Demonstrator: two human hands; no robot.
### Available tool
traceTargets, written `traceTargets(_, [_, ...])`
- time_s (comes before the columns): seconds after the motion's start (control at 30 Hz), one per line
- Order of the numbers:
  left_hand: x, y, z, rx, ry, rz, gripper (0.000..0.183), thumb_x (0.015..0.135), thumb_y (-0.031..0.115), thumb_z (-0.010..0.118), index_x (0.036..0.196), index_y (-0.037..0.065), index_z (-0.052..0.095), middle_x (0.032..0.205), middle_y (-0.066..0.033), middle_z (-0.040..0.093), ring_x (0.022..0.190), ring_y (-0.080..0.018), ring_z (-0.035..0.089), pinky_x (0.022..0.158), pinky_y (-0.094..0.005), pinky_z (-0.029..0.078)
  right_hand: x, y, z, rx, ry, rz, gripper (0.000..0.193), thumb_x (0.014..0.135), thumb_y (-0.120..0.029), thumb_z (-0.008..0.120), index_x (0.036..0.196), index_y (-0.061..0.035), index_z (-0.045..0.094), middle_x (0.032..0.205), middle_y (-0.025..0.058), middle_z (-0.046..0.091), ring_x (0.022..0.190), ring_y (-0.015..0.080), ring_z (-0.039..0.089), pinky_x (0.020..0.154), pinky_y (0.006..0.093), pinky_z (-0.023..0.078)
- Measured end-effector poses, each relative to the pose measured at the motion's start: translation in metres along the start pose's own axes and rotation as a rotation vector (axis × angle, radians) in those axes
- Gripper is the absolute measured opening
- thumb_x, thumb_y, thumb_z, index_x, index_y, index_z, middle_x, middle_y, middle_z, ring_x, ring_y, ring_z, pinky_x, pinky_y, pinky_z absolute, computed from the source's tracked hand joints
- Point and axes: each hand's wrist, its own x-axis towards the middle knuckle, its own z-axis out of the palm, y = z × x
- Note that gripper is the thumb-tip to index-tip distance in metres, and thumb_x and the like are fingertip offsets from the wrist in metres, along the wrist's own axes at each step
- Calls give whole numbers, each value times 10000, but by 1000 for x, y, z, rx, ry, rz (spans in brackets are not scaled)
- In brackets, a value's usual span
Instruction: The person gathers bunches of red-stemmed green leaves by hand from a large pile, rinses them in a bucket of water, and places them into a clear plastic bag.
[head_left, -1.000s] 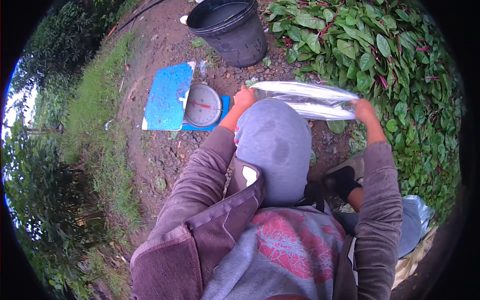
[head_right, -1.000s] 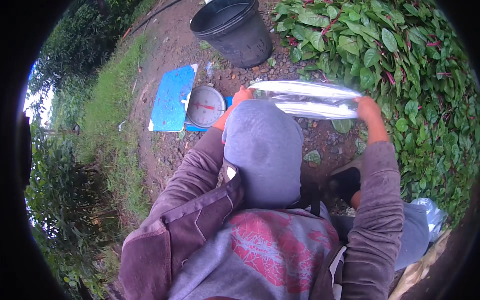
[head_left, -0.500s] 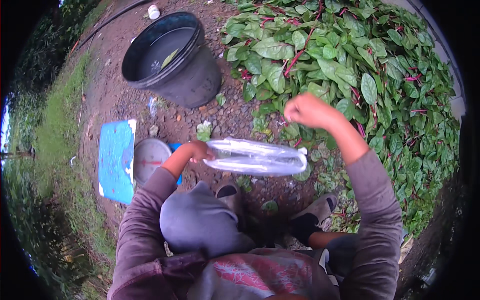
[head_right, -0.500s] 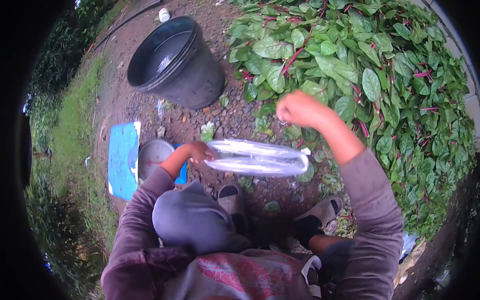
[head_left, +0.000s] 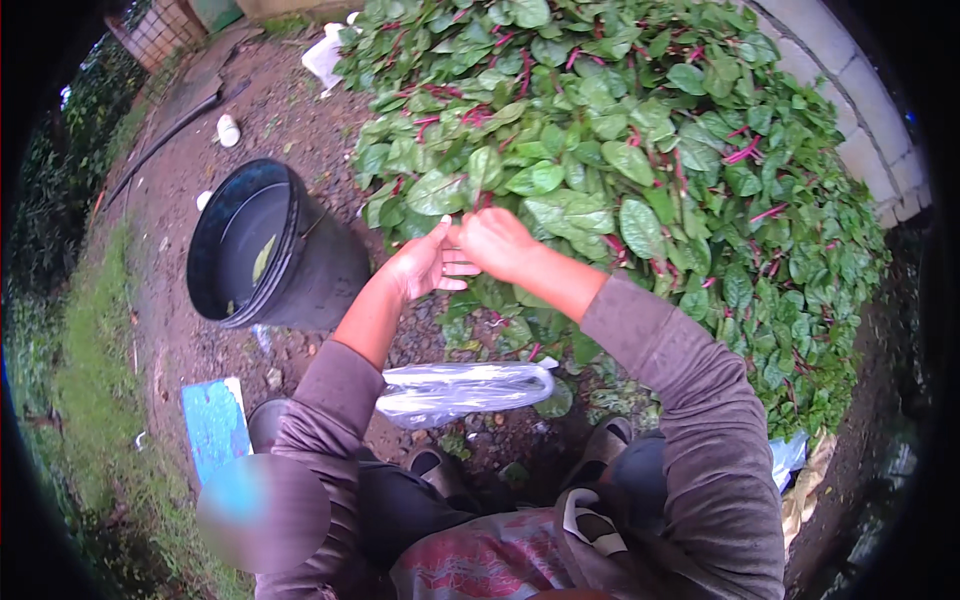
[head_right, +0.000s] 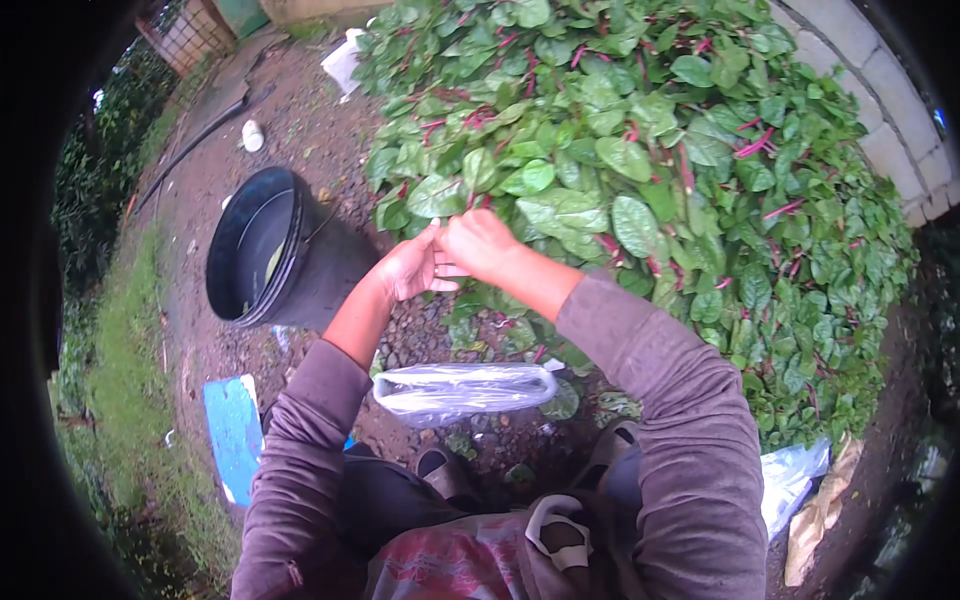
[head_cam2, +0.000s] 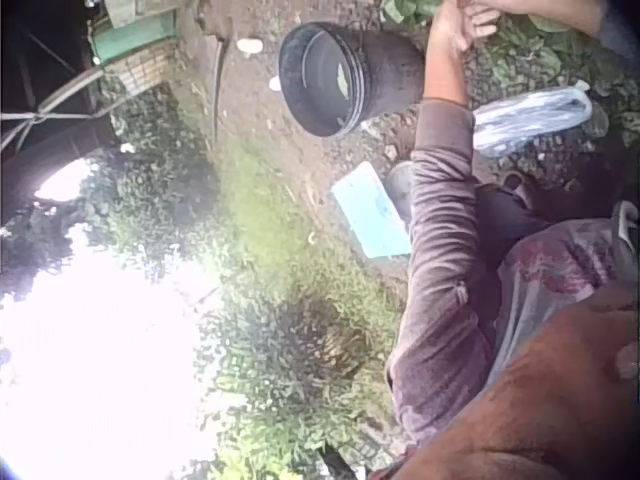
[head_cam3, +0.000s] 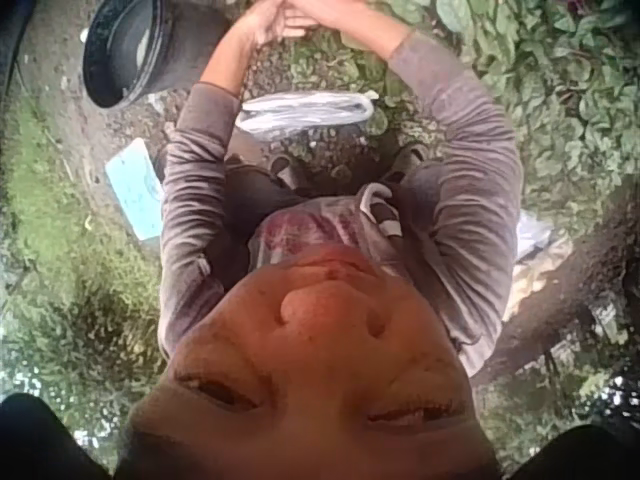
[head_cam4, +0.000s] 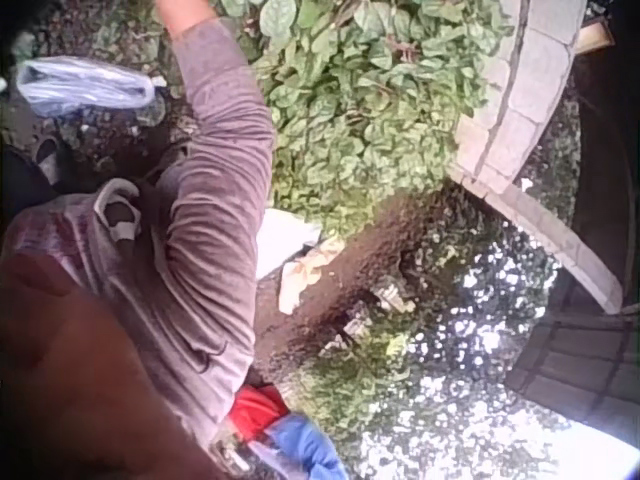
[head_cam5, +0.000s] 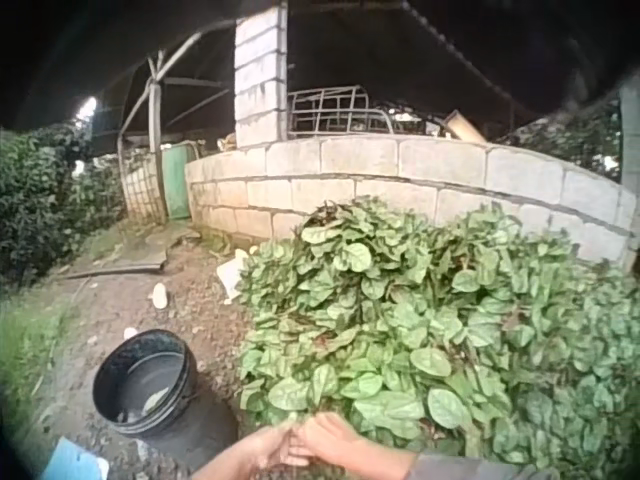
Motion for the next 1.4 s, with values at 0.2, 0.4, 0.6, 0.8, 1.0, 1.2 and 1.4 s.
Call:
traceTargets(0.2, [21, 2, 55, -204, -38, 131, 141, 913, 216, 497, 1022, 127, 496, 899, -53, 615, 778, -182, 626, 706, -384, 529, -64, 21, -66, 211, -39, -88, 165, 719, -139, 585, 857, -58, 622, 829, 127, 638, 813, 294, 617, 684, 405, 503])
traceTargets(0.4, [-11, 19, 67, -17, 210, 241, 116, 912, 200, 479, 982, 109, 494, 908, -55, 613, 808, -170, 614, 706, -344, 471, -105, 103, -133, 275, 387, 406, 155, 774, -178, 574, 883, -130, 674, 876, 118, 653, 798, 278, 627, 749, 375, 495])
traceTargets(0.6, [-46, 34, 107, 44, 366, 509, 101, 871, 213, 530, 857, 117, 558, 824, -2, 560, 760, -116, 461, 770, -316, 353, -141, 228, -98, 50, 112, 1115, 343, 779, -362, 571, 919, -65, 668, 1007, 210, 614, 959, 369, 582, 823, 427, 465])
traceTargets(0.8, [-45, 7, 124, 124, 211, 681, 181, 887, 254, 505, 905, 80, 552, 830, -52, 658, 930, -146, 517, 944, -376, 294, -149, 257, -39, 14, 93, 1190, 386, 739, -368, 651, 856, 0, 659, 929, 193, 645, 824, 312, 633, 729, 384, 494])
traceTargets(1.0, [-13, -7, 100, 85, 184, 702, 121, 843, 118, 589, 871, 1, 569, 770, -80, 650, 697, -138, 612, 660, -254, 473, -158, 235, -74, 868, 60, 1276, 107, 822, -181, 591, 753, -99, 578, 618, -29, 544, 451, 71, 437, 383, 225, 320])
traceTargets(1.2, [9, 0, 114, -44, 109, 744, 125, 817, 32, 553, 926, -23, 529, 820, -112, 640, 730, -174, 634, 649, -285, 495, -199, 213, -157, 1401, 233, 1217, 119, 879, -210, 551, 890, -96, 586, 669, -38, 541, 517, 60, 477, 402, 195, 361])
traceTargets(1.4, [1, 3, 131, -123, 24, 738, 176, 819, 19, 561, 972, -26, 487, 854, -136, 630, 705, -190, 627, 603, -292, 508, -188, 160, -172, 1412, 406, 1048, 138, 876, -185, 554, 969, -87, 580, 745, 1, 603, 572, 80, 528, 438, 192, 389])
